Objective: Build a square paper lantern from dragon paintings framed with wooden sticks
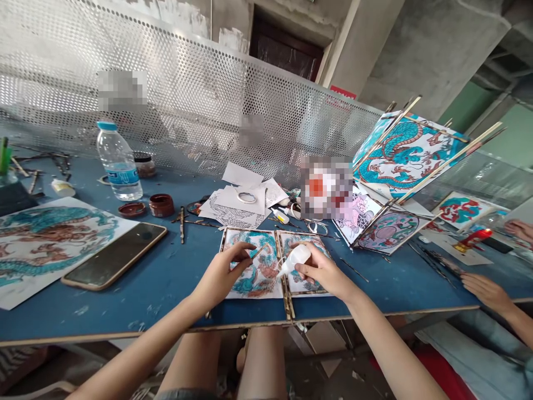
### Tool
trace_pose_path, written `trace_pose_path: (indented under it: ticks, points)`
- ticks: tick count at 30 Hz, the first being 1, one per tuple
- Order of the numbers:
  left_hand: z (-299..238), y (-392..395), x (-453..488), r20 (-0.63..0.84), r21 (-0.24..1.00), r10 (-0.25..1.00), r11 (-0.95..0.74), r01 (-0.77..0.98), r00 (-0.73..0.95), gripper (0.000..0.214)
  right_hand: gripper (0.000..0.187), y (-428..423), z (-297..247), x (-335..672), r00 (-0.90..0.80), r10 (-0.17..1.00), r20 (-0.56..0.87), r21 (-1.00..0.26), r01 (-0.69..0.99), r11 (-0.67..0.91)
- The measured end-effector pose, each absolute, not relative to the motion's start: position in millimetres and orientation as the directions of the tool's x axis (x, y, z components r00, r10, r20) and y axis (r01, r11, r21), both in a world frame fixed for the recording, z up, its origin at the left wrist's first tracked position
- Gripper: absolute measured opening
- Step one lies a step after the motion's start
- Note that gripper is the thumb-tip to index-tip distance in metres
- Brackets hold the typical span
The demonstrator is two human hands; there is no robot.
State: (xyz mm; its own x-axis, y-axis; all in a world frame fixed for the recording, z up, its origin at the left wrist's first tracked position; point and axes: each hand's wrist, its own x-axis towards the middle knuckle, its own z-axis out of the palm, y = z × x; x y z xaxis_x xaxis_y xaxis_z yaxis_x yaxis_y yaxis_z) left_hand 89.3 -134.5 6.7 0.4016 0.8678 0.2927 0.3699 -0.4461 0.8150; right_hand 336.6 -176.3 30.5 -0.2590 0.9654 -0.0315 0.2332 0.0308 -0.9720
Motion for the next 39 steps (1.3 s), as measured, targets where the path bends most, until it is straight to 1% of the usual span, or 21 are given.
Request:
trace_pose_path:
  ticks: [4,7,11,15,26,31,39]
  points:
    - [7.4,-134.6,88.6,0.276,0.803,0.871,-0.442,0.401,0.407,0.025,0.032,-182.5,32.4,328.6,-0.162,0.978,0.129,-0.848,0.494,0.193]
    - [6.9,-135.9,88.6,0.270,0.803,0.870,-0.440,0.401,0.413,0.021,0.027,-187.0,32.1,321.5,-0.168,0.970,0.177,-0.786,0.568,0.242]
    - [7.5,-140.4,90.1,0.266,0.821,0.867,-0.433,0.373,0.421,0.021,0.024,-188.5,28.9,317.8,-0.170,0.965,0.199,-0.773,0.577,0.262]
    - [10.3,-144.2,92.4,0.246,0.835,0.865,-0.418,0.358,0.438,0.020,0.022,-187.5,28.9,319.0,-0.175,0.969,0.176,-0.781,0.574,0.246]
    - [13.1,-144.6,93.5,0.234,0.851,0.865,-0.403,0.336,0.443,0.018,0.024,-187.0,29.0,321.5,-0.159,0.966,0.204,-0.761,0.596,0.259]
    - [13.7,-144.7,93.1,0.234,0.854,0.868,-0.398,0.334,0.438,0.018,0.023,-187.7,31.1,321.5,-0.153,0.962,0.224,-0.726,0.633,0.270]
    - [10.7,-143.7,91.9,0.231,0.865,0.870,-0.389,0.318,0.437,0.019,0.024,-187.5,31.7,318.4,-0.163,0.965,0.203,-0.751,0.607,0.260]
